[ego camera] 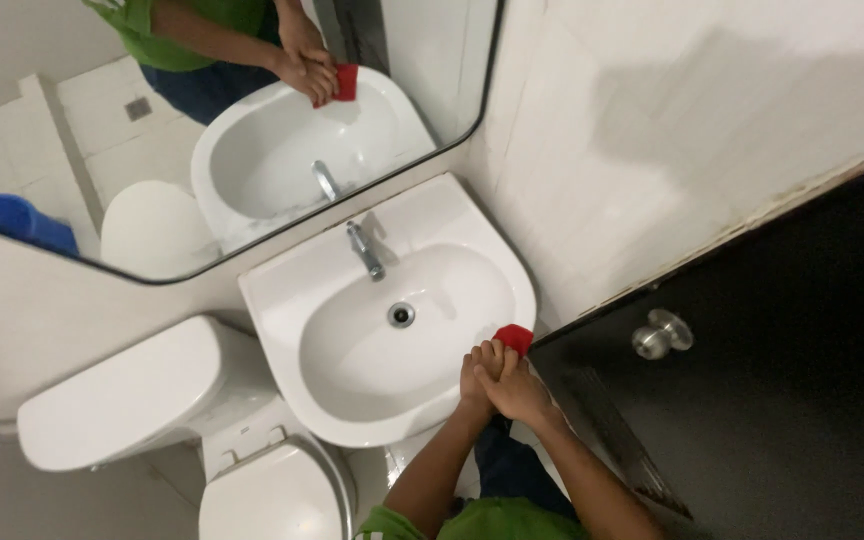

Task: The person cleans a white bathroom sink using a red cloth. They wipe the basin, the faucet, and the surrounding countertop area. The person also wrings out the cloth in the sink during the process.

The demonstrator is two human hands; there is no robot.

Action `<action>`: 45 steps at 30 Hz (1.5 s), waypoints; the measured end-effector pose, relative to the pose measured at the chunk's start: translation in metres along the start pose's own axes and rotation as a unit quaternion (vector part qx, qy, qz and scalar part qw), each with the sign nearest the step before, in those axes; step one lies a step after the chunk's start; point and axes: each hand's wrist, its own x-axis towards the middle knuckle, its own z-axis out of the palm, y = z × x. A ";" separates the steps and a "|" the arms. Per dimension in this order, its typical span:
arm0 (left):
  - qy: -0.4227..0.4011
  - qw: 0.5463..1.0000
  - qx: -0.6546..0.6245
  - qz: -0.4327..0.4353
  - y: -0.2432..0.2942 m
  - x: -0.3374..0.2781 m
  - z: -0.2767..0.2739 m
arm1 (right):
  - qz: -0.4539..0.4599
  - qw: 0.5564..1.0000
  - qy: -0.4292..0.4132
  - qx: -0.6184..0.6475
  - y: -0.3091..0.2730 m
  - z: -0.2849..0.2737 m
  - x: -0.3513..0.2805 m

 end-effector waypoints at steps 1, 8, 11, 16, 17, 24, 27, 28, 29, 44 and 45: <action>-0.001 1.000 -0.001 -0.004 -0.008 -0.014 -0.002 | -0.002 1.000 -0.003 -0.002 -0.004 0.009 -0.006; -0.017 0.998 0.038 0.049 -0.059 -0.088 -0.006 | -0.050 0.994 0.006 -0.095 -0.033 0.065 -0.037; -0.025 0.998 0.048 0.044 -0.093 -0.108 0.015 | -0.095 0.985 -0.009 -0.147 -0.039 0.087 -0.037; -0.067 0.998 0.011 -0.004 -0.136 -0.169 -0.017 | -0.255 0.938 0.054 -0.229 -0.052 0.092 -0.031; -0.058 0.998 0.014 -0.001 -0.145 -0.180 -0.023 | -0.257 0.912 0.044 -0.318 -0.057 0.093 -0.031; -0.066 0.993 0.094 0.000 -0.194 -0.216 -0.046 | -0.287 0.864 -0.002 -0.414 -0.070 0.147 0.002; -0.054 0.994 0.099 0.010 -0.216 -0.222 -0.049 | -0.283 0.854 -0.002 -0.438 -0.085 0.172 0.020; -0.053 0.994 0.098 0.008 -0.222 -0.222 -0.051 | -0.284 0.852 -0.002 -0.439 -0.090 0.178 0.019; -0.064 0.991 0.119 0.009 -0.228 -0.221 -0.052 | -0.287 0.848 -0.003 -0.445 -0.096 0.183 0.021; -0.101 0.980 0.150 -0.078 -0.241 -0.191 -0.020 | -0.289 0.855 -0.041 -0.429 -0.128 0.210 0.042; -0.098 0.980 0.151 -0.087 -0.237 -0.191 -0.016 | -0.304 0.859 -0.041 -0.411 -0.122 0.209 0.045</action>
